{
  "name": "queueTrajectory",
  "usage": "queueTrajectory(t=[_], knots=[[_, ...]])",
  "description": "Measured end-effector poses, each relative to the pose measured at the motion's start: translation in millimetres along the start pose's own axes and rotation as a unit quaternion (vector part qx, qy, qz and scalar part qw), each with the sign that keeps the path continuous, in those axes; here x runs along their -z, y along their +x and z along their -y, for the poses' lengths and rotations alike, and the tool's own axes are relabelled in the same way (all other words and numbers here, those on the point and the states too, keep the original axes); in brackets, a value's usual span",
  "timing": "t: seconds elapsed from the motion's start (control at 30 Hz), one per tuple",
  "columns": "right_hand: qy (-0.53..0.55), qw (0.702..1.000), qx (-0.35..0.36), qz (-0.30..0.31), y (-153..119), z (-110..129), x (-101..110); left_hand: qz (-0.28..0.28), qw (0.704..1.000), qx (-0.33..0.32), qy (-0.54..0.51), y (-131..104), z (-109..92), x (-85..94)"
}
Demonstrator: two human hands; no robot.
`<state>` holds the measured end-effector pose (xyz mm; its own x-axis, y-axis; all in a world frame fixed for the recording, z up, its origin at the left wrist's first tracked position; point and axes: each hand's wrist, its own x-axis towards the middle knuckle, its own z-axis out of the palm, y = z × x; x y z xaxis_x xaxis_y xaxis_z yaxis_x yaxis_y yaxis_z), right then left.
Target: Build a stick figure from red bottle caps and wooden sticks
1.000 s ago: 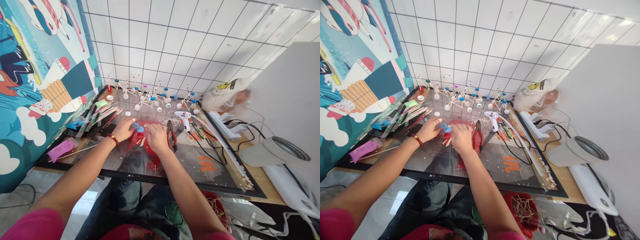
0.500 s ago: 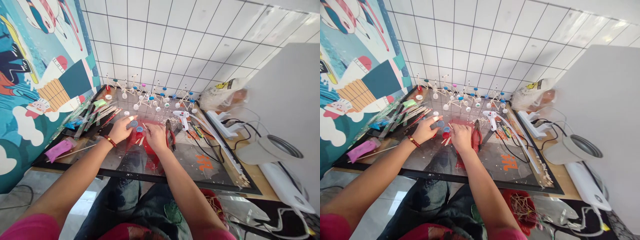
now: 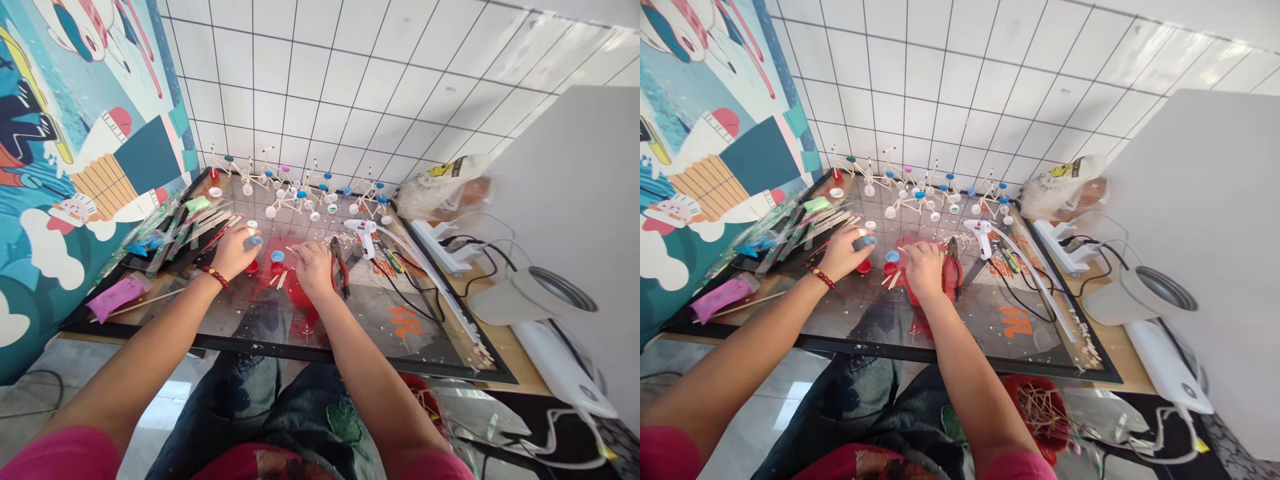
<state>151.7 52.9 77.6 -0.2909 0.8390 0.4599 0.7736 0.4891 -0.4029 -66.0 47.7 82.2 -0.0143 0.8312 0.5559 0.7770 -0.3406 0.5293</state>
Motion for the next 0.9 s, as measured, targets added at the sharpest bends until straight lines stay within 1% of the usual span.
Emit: queueTrajectory(t=[0.1,0.2,0.27,0.33,0.4,0.43,0.5,0.57,0.6,0.67,0.73,0.8,0.83,0.9], knots=[[0.013,0.999,0.026,0.024,-1,1,1,0.025,0.999,0.005,0.034,1,7,0.0],[0.018,0.997,0.059,0.046,-2,1,3,0.057,0.997,0.035,0.033,0,10,-0.8],[0.024,0.996,0.07,0.058,-3,2,4,0.068,0.996,0.045,0.03,0,10,-0.4],[0.044,0.993,0.081,0.074,-3,3,4,0.051,0.997,0.048,0.015,0,8,1.3],[0.073,0.99,0.093,0.082,-3,4,4,0.021,0.998,0.056,-0.01,1,5,4.2],[0.086,0.989,0.095,0.077,-3,4,4,0.006,0.998,0.066,-0.023,2,4,5.9],[0.095,0.99,0.089,0.048,-3,4,3,-0.021,0.994,0.092,-0.05,5,4,9.9],[0.081,0.994,0.071,0.02,-2,3,2,-0.051,0.989,0.119,-0.075,8,7,15.0],[0.068,0.996,0.063,0.016,-2,3,2,-0.067,0.986,0.131,-0.082,9,9,17.9],[0.035,0.998,0.046,0.025,-1,2,1,-0.096,0.98,0.155,-0.074,12,13,24.4],[0.006,0.999,0.023,0.042,-1,2,1,-0.107,0.978,0.178,-0.038,12,17,30.6],[-0.012,0.998,0.001,0.055,-1,3,1,-0.092,0.977,0.194,0.013,11,17,34.7],[-0.016,0.998,-0.006,0.062,-1,3,1,-0.074,0.976,0.199,0.037,10,16,35.6],[-0.013,0.997,0.0,0.077,-2,4,0,-0.021,0.978,0.199,0.063,8,12,34.9]])
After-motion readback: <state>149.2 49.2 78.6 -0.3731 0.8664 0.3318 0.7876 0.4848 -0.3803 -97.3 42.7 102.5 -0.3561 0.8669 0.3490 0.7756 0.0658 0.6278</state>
